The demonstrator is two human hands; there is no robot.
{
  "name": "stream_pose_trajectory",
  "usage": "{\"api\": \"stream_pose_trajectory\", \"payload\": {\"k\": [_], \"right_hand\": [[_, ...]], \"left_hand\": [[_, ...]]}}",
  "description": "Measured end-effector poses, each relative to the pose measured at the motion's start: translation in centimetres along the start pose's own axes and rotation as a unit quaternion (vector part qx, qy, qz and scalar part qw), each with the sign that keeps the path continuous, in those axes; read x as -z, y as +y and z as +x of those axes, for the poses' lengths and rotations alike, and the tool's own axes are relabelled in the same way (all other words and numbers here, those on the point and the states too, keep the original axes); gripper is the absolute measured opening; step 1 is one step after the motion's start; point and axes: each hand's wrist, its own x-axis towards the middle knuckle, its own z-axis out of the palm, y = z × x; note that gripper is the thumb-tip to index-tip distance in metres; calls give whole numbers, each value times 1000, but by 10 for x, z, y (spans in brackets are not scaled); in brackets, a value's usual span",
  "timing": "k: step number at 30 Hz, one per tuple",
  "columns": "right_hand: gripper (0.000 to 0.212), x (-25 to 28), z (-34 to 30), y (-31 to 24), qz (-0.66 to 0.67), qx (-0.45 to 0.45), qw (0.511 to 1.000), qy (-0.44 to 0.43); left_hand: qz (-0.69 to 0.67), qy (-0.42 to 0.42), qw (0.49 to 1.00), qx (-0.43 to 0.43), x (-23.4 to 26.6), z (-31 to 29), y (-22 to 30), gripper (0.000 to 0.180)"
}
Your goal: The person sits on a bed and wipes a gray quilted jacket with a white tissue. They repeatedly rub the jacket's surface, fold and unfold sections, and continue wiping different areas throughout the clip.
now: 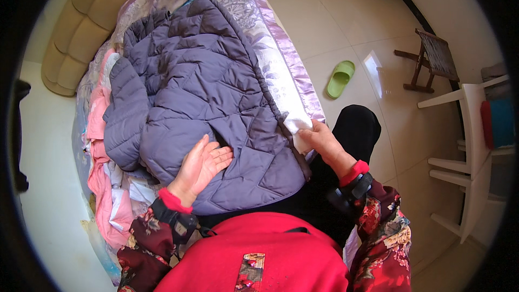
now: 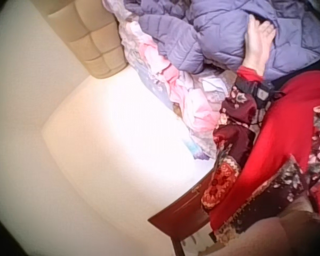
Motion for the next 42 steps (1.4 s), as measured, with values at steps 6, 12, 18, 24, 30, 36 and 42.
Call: {"api": "stream_pose_trajectory", "payload": {"k": [6,12,18,24,30,36,42], "right_hand": [[39,-13,-7,-12,-44,-4,999,-31],[35,-17,-10,-5,-17,-32,997,-67],[28,-15,-12,-8,83,-37,992,-87],[20,-4,-9,-1,151,-49,983,-88],[20,-3,-8,0,152,-54,984,-78],[20,-5,-8,-1,131,-43,988,-68],[20,2,-10,0,40,-48,997,-54]], "left_hand": [[11,-5,999,-50,-20,36,3,43],[-58,-33,998,-2,-34,39,2,52],[-71,-90,993,-2,-37,32,6,70],[-123,-147,981,10,-30,28,8,59],[24,-84,995,-45,-29,25,4,42],[50,-55,994,-85,-35,21,6,39],[41,-23,997,-59,-28,10,12,32]]}}
